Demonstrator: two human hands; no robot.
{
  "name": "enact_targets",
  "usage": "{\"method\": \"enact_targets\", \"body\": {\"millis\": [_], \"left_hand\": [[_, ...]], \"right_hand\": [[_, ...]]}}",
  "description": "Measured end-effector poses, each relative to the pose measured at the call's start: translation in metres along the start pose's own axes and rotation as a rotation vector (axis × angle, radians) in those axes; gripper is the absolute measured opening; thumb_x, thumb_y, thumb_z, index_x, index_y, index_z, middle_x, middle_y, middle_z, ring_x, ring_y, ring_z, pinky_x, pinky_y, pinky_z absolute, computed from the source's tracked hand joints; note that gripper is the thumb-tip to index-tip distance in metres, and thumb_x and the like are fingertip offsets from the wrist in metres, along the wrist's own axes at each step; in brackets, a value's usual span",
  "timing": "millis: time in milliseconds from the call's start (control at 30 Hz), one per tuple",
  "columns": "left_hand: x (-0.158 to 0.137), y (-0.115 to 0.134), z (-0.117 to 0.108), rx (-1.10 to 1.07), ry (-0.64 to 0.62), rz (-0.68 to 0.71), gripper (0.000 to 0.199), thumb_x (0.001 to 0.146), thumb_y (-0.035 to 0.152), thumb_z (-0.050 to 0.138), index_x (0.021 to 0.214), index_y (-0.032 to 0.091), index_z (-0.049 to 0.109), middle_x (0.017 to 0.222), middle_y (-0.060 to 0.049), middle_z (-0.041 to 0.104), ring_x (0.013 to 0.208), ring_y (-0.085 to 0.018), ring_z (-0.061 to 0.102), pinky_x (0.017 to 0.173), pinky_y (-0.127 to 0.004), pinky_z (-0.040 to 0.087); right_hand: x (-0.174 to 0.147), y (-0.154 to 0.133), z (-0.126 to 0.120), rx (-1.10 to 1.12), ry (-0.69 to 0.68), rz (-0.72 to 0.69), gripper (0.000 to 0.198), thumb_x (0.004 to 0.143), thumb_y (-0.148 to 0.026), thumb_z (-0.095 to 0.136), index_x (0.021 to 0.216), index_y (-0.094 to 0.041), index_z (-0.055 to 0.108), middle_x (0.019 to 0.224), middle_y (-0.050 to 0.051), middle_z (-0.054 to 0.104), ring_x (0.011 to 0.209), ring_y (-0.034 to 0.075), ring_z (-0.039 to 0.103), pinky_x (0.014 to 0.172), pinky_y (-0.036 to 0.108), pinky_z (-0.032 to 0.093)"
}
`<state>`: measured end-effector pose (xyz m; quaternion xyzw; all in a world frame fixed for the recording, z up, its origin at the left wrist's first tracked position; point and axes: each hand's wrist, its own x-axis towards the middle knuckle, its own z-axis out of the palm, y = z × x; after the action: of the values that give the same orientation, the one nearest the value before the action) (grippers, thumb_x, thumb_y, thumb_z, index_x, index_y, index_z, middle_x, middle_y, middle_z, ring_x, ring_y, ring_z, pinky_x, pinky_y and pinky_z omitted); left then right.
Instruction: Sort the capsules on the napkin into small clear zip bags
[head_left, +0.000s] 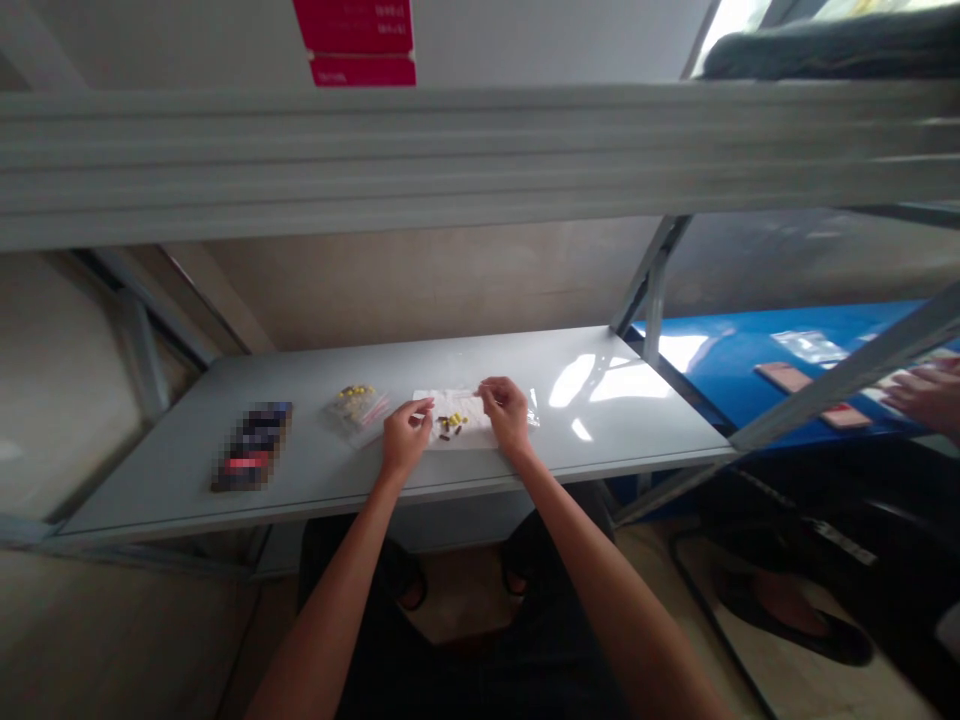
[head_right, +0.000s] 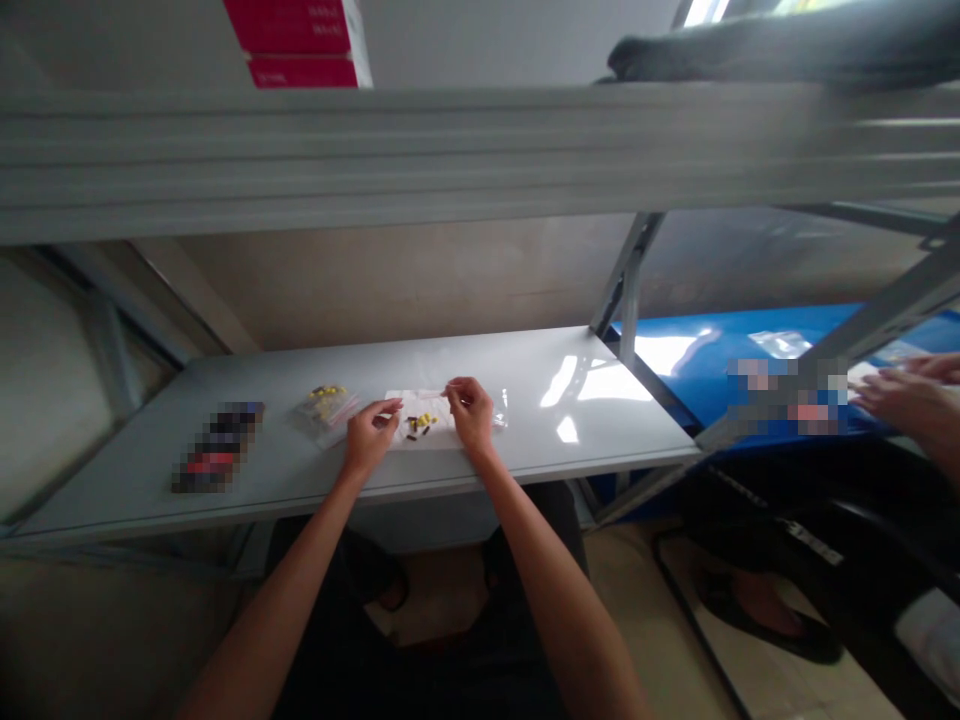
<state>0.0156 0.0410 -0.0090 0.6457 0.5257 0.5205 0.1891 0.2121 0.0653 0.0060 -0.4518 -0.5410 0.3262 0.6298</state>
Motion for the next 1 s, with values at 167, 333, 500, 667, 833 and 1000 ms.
{"method": "enact_targets", "body": {"millis": [167,333,500,667,833,1000], "left_hand": [[-0.001,0.003,-0.002,-0.038,-0.105,0.042,0.036,0.080,0.026,0.073,0.115,0.019,0.070,0.117,-0.009,0.074,0.106,-0.023,0.069,0.091,-0.036,0.055],[-0.001,0.002,0.000,-0.024,-0.084,0.038,0.032,0.082,0.022,0.066,0.113,0.018,0.069,0.113,-0.009,0.074,0.101,-0.021,0.070,0.089,-0.035,0.055],[-0.003,0.007,-0.007,0.145,0.074,0.098,0.022,0.087,0.016,0.052,0.098,0.016,0.071,0.098,-0.009,0.075,0.091,-0.022,0.069,0.083,-0.035,0.055],[0.001,-0.001,-0.050,0.547,0.210,0.197,0.025,0.086,0.014,0.051,0.096,0.018,0.074,0.105,-0.010,0.074,0.109,-0.028,0.063,0.103,-0.044,0.046],[0.006,-0.024,-0.083,0.780,0.104,0.086,0.026,0.084,0.024,0.058,0.103,0.017,0.075,0.115,-0.014,0.073,0.111,-0.034,0.061,0.098,-0.046,0.046],[0.007,-0.031,-0.085,0.811,0.119,0.071,0.031,0.092,0.028,0.047,0.096,0.020,0.077,0.099,-0.013,0.077,0.096,-0.031,0.066,0.085,-0.041,0.049]], "right_hand": [[0.001,-0.007,-0.034,-0.113,0.164,-0.011,0.025,0.088,-0.041,0.059,0.098,-0.018,0.063,0.076,0.004,0.072,0.065,0.015,0.063,0.062,0.026,0.048],[-0.002,-0.006,-0.078,-0.363,0.244,-0.010,0.027,0.087,-0.041,0.061,0.100,-0.017,0.065,0.070,0.003,0.070,0.061,0.017,0.062,0.065,0.029,0.047],[-0.006,0.001,-0.092,-0.532,0.211,-0.001,0.031,0.086,-0.047,0.062,0.091,-0.017,0.067,0.073,0.005,0.069,0.064,0.019,0.060,0.070,0.032,0.045],[-0.002,0.011,-0.093,-0.630,0.275,-0.016,0.037,0.086,-0.051,0.060,0.090,-0.016,0.067,0.086,0.009,0.064,0.072,0.021,0.057,0.075,0.036,0.045],[0.000,0.015,-0.095,-0.627,0.341,0.032,0.033,0.091,-0.042,0.048,0.095,-0.015,0.066,0.093,0.011,0.059,0.078,0.022,0.058,0.079,0.038,0.046],[-0.003,0.017,-0.096,-0.604,0.332,0.005,0.027,0.089,-0.036,0.048,0.092,-0.016,0.065,0.089,0.010,0.059,0.078,0.023,0.058,0.079,0.038,0.046]]}}
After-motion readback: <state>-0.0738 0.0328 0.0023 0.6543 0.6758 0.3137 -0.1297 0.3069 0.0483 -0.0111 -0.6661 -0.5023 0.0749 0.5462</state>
